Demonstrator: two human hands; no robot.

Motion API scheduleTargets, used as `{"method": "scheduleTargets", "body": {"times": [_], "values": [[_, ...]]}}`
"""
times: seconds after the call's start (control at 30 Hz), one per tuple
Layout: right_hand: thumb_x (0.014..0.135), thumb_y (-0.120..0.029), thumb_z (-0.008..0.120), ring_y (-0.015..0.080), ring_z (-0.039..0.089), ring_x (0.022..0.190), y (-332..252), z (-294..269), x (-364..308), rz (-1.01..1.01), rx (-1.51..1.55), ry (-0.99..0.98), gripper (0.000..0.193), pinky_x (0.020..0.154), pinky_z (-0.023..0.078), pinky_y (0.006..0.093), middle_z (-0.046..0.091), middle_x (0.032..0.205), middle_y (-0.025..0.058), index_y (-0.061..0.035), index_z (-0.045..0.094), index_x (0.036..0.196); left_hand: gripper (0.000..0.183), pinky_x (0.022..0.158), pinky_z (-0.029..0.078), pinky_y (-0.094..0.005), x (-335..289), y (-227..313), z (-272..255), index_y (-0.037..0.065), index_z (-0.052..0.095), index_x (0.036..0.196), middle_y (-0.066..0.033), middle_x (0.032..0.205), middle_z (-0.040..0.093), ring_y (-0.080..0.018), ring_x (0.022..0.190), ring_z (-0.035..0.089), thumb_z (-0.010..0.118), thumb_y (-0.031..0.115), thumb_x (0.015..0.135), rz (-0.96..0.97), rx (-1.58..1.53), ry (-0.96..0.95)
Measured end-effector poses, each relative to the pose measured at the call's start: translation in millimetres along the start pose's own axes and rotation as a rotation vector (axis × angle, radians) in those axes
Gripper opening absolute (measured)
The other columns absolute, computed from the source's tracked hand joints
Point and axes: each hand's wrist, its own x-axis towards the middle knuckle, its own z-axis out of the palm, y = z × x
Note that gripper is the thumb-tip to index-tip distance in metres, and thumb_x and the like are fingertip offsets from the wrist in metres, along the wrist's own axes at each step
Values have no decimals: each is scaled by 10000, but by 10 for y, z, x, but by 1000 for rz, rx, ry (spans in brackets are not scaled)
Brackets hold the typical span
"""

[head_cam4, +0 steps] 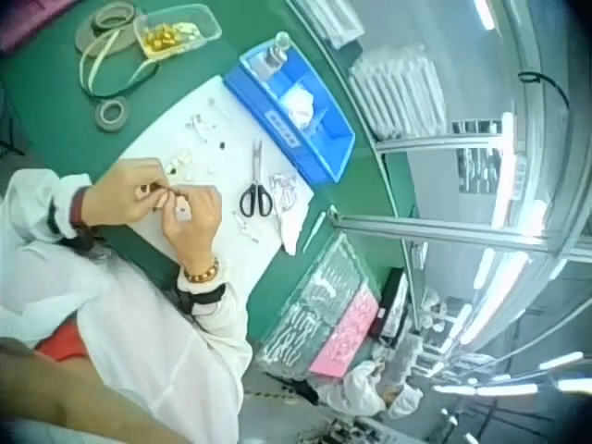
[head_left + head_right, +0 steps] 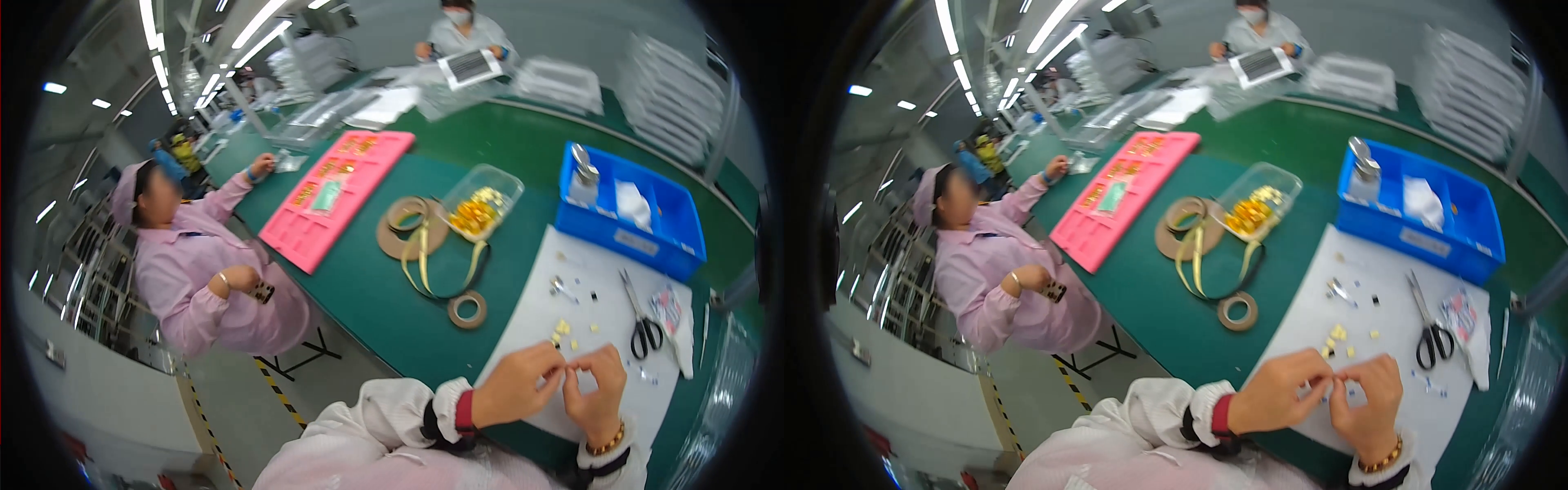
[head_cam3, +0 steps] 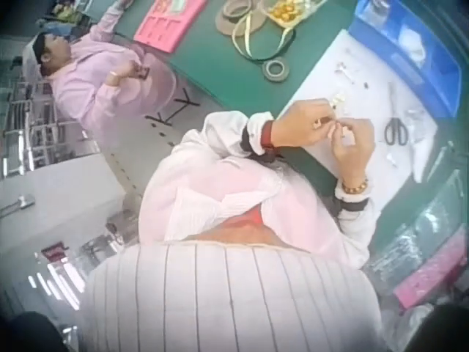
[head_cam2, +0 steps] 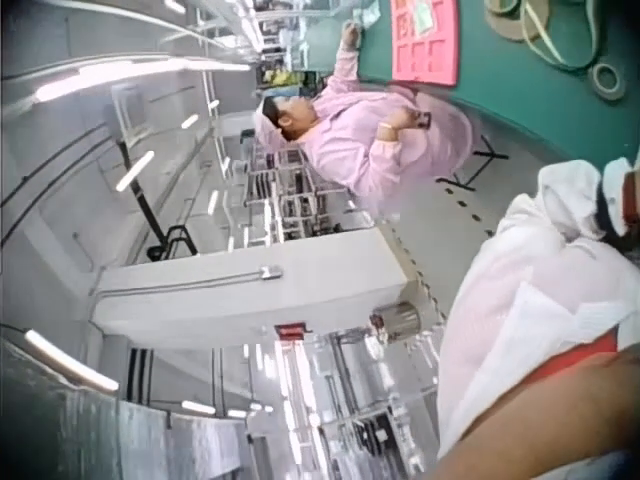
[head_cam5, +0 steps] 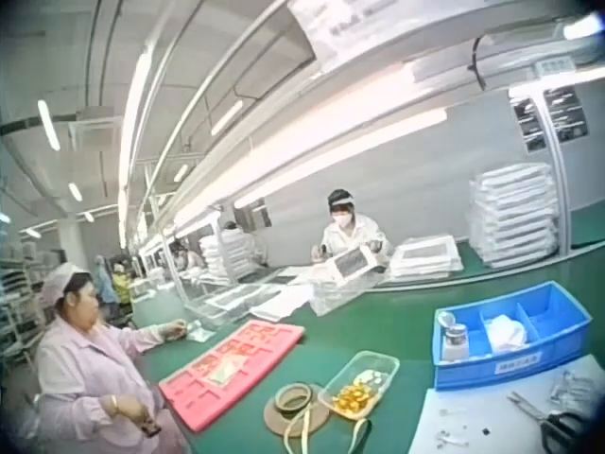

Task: The person picks up a small black component and a white strip, presses the component onto the strip by hand, and places the assembled unit into a clear plastic tray, repeating the process for multiple strips.

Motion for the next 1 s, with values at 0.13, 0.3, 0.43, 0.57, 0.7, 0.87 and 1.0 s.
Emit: {"method": "scheduleTargets", "body": {"times": [0.13, 0.3, 0.43, 0.57, 0.7, 0.87, 1.0], "values": [[721, 29, 682, 272, 554, 716, -125, 7, 2, -12, 41, 2, 107, 651, 430, 361, 598, 744, 100, -28, 608, 775, 64, 602, 494, -331, -65, 80, 8, -16, 635, 929, -111, 839, 601, -246, 690, 615, 671, -8, 876, -33, -18, 11], [732, 46, 670, 241, 548, 709, -80, 59, 26, 17, 79, 3, 111, 629, 421, 335, 581, 729, 102, -14, 589, 778, 59, 603, 493, -326, -50, 65, -25, -18, 639, 934, -104, 854, 608, -242, 688, 615, 667, 2, 886, -19, -9, 34], [753, 52, 656, 221, 555, 711, -46, 82, 27, 84, 147, 4, 94, 649, 429, 324, 586, 758, 99, 2, 585, 789, 71, 610, 500, -315, -17, 56, -38, -18, 642, 942, -101, 860, 616, -233, 697, 621, 675, 14, 887, -35, -18, 19], [781, 56, 630, 190, 554, 720, -19, 72, 34, 183, 210, 0, 70, 675, 439, 311, 576, 787, 95, 18, 578, 808, 75, 619, 512, -301, 1, 63, -68, -18, 645, 949, -99, 868, 625, -220, 710, 631, 677, 22, 895, -38, -20, 8], [810, 47, 610, 170, 555, 729, 75, 61, 14, 202, 228, 22, 51, 697, 448, 303, 568, 797, 86, 21, 570, 826, 71, 620, 516, -302, 25, 68, -100, -16, 644, 952, -101, 872, 628, -211, 716, 634, 676, 21, 900, -5, -39, 23], [854, 31, 598, 149, 559, 751, 108, 56, -14, 248, 263, 96, 34, 720, 454, 292, 569, 807, 68, 24, 566, 844, 83, 619, 504, -295, 53, 42, -239, -8, 640, 955, -87, 863, 634, -190, 719, 630, 686, 9, 888, -13, -9, 57], [886, 20, 587, 136, 562, 764, 136, 22, -39, 259, 291, 124, 47, 736, 458, 282, 578, 816, 65, 26, 563, 846, 61, 592, 485, -287, 192, -63, -466, 1, 647, 937, -77, 841, 641, -153, 673, 610, 684, 12, 889, 52, 57, 148]]}}
